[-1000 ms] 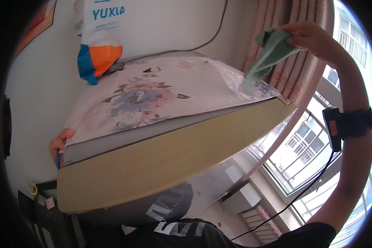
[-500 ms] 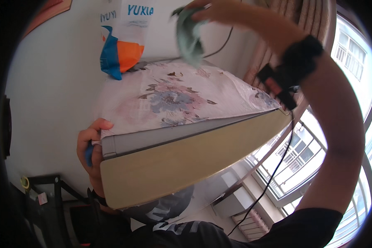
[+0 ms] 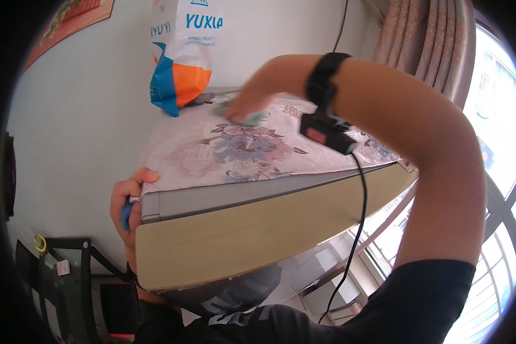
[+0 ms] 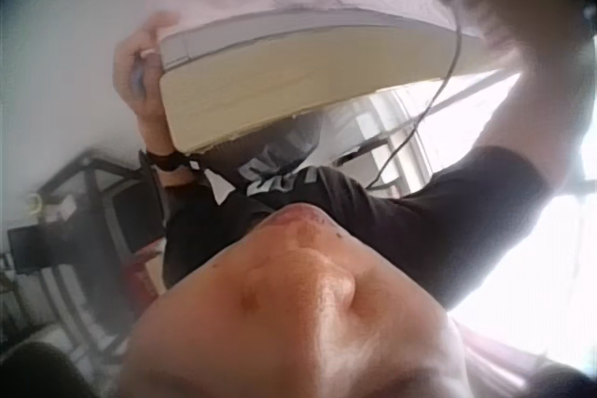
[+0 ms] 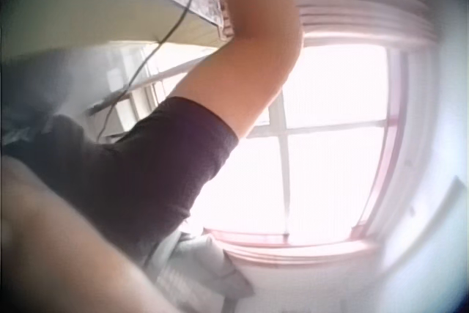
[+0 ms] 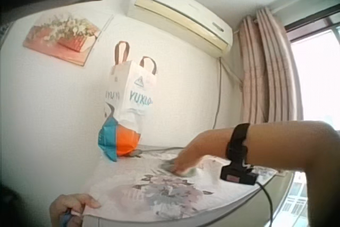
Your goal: The person wipes the top of a refrigerator with a cloth, then sweeps debris from the floor into a dustpan with a broom, and finally prunes yellowed leaves from a potted plant in a sink by hand.
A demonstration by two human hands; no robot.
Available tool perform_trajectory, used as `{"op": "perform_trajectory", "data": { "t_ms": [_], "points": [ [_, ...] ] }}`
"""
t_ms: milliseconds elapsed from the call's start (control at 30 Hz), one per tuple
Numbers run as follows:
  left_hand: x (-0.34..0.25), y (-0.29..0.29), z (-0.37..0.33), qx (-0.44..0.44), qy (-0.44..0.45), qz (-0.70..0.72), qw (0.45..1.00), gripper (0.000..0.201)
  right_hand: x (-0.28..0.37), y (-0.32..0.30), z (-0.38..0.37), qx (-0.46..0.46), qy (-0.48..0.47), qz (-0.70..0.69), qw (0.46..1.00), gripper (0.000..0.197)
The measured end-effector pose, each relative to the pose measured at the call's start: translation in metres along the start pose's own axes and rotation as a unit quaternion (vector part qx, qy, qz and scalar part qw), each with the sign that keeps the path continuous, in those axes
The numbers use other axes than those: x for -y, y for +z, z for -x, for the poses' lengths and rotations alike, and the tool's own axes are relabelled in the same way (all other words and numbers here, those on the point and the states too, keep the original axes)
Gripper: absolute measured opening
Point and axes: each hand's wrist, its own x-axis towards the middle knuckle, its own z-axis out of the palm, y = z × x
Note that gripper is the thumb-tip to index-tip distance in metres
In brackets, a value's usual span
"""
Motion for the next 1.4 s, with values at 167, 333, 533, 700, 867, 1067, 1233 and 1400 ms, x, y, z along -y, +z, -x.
{"op": "perform_trajectory", "data": {
  "t_ms": [167, 333, 533, 700, 867, 1067, 1233, 1400],
  "points": [
    [0.001, 0.002, 0.008, -0.031, -0.009, -0.002, 0.999, 0.018, -0.090, 0.090, 0.145, 0.021, 0.308, -0.136, 0.941, 0.036],
    [0.014, -0.009, 0.015, -0.060, -0.005, -0.024, 0.998, 0.015, -0.108, 0.120, 0.202, -0.094, 0.364, 0.003, 0.926, 0.038],
    [0.030, -0.008, 0.022, -0.087, -0.020, 0.017, 0.996, 0.014, -0.102, 0.156, 0.166, -0.407, 0.165, -0.079, 0.895, 0.047],
    [0.035, -0.038, 0.020, -0.074, 0.015, -0.044, 0.996, 0.012, -0.089, 0.162, 0.188, -0.070, 0.360, -0.021, 0.930, 0.023],
    [0.052, -0.040, 0.022, -0.086, 0.008, -0.043, 0.995, 0.013, -0.153, 0.195, 0.264, -0.208, 0.470, 0.147, 0.845, 0.023],
    [0.052, -0.058, 0.025, -0.096, 0.020, -0.041, 0.994, 0.013, -0.124, 0.205, 0.199, -0.388, 0.248, -0.099, 0.882, 0.030],
    [0.060, -0.067, 0.023, -0.083, 0.030, -0.006, 0.996, 0.013, -0.142, 0.229, 0.267, -0.057, 0.421, 0.134, 0.895, 0.026],
    [0.060, -0.055, 0.028, -0.077, 0.037, -0.043, 0.995, 0.012, -0.076, 0.243, 0.274, -0.434, 0.359, -0.145, 0.813, 0.023]
  ]
}}
